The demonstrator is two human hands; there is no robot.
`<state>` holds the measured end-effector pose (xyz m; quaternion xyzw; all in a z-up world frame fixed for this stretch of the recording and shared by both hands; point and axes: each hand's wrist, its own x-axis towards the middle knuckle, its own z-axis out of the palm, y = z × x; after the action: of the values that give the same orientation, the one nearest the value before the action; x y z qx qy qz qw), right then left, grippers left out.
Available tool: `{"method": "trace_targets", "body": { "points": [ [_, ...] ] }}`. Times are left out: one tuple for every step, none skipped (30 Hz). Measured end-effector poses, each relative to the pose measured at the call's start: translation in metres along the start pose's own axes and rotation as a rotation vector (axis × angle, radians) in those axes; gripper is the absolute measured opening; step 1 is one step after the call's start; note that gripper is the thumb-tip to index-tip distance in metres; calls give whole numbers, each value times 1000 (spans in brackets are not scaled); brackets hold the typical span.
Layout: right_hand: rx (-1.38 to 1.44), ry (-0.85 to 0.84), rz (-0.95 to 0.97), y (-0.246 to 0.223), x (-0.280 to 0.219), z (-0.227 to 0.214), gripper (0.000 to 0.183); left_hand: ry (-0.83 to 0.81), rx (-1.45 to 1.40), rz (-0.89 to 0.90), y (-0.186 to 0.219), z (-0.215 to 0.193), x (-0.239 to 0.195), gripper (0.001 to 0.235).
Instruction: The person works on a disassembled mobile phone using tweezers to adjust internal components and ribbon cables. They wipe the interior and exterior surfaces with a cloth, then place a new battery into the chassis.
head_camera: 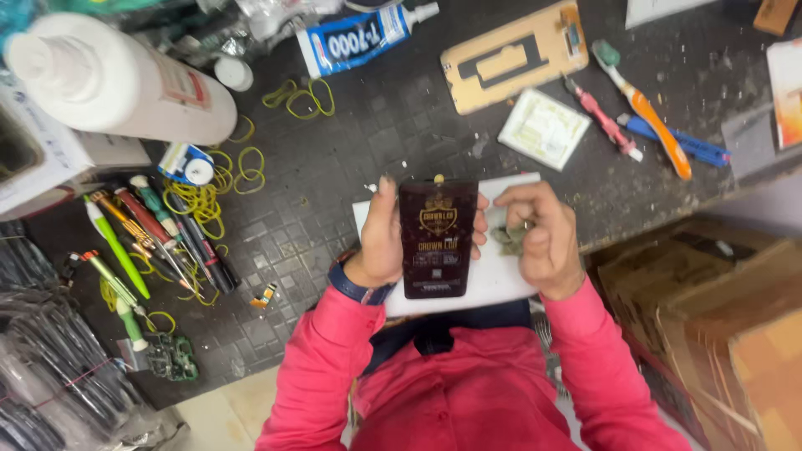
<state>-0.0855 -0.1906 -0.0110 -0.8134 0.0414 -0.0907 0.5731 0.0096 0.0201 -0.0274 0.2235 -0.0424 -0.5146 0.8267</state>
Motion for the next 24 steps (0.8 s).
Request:
{"method": "trace_targets", "body": {
  "points": [
    [10,-7,-3,0,5,1,85,0,-11,27,5,1,2,111],
    [-4,-13,-20,-1,8,0,84,31,-3,39,8,3,3,112],
    [-17,-20,-37,-1,10,0,84,61,5,51,11,3,5,114],
    [-29,-30,-39,-2,6,-1,83,100,2,56,10,6,3,116],
    [-34,-39,-50,-3,2,-1,82,106,-8,62,9,9,1,115],
    [-41,-36,-75,-3,3,-1,81,99,-4,71,14,11,2,114],
    [-47,-34,-100,-4,6,-1,80,93,0,80,18,15,2,113],
    [-49,-36,-111,-4,9,-2,79,88,8,92,23,20,3,109],
    [-51,-39,-123,-4,12,-2,77,83,15,104,27,27,3,106],
    [-47,-49,-118,-5,9,-2,75,91,12,109,27,34,-2,102],
    [-52,-43,-129,-4,8,-1,75,95,61,144,29,39,-6,96],
    [-56,-36,-136,-3,6,0,74,100,109,177,31,45,-10,90],
    [-60,-30,-144,-2,5,0,73,106,157,209,32,51,-14,85],
    [-77,-20,-176,0,5,1,72,131,235,235,34,57,-17,84],
    [-95,-10,-207,2,6,1,70,156,313,262,34,64,-21,83],
    [-116,0,-238,3,5,1,69,179,389,287,34,71,-25,83],
    [-116,10,-296,3,5,1,67,196,538,332,33,78,-28,81],
    [-117,21,-355,3,6,2,65,211,686,376,33,84,-31,79],
    [-118,31,-413,1,5,1,63,237,831,400,32,89,-35,77],
    [-134,20,-431,-3,3,1,62,265,979,425,32,94,-37,75],
    [-150,10,-449,-9,-1,-1,61,304,1123,428,32,98,-40,75],
    [-166,-3,-470,-17,-4,-2,60,346,1267,434,32,101,-41,74],
    [-237,13,-415,-27,-10,-2,57,355,1406,476,31,103,-40,73],
    [-309,27,-357,-37,-18,-1,57,363,1543,518,29,104,-38,73]
  ]
}}
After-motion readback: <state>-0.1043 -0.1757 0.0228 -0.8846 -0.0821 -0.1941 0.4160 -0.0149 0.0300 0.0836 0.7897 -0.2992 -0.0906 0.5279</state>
